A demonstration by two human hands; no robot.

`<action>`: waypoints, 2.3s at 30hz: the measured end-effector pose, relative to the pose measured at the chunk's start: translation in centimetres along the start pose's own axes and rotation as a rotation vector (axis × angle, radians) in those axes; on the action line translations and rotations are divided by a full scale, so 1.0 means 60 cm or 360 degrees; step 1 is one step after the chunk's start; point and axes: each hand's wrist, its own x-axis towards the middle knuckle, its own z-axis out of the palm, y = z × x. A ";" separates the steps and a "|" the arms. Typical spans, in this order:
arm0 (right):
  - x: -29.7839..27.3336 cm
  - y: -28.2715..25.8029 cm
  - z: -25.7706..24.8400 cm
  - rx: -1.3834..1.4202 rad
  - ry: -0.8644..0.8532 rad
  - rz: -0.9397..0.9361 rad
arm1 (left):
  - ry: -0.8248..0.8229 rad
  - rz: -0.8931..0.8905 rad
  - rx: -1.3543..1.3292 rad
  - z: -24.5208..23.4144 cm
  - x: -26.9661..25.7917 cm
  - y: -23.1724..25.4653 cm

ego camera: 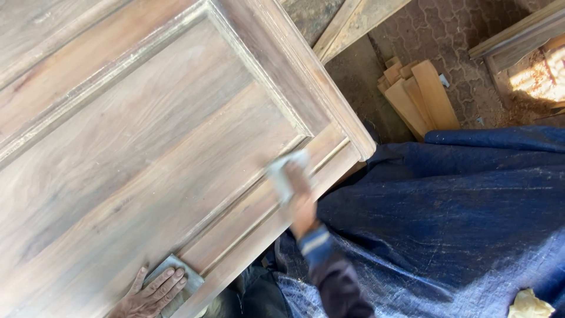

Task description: The user is manually sanding a large wooden door using sheets of sandpaper with both hands to smooth the surface.

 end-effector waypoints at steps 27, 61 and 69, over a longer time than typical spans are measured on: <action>-0.111 -0.145 0.009 0.0513 -0.0314 0.0070 | -0.0621 -0.0008 -0.0022 -0.045 0.022 -0.001; -0.450 -0.556 0.259 0.0610 -0.0507 -0.0663 | -0.0390 -0.0792 -0.0072 -0.086 -0.589 0.041; -0.203 -0.168 0.111 -0.0459 0.0262 0.0030 | -0.1365 -0.0898 0.0178 -0.104 -0.577 0.041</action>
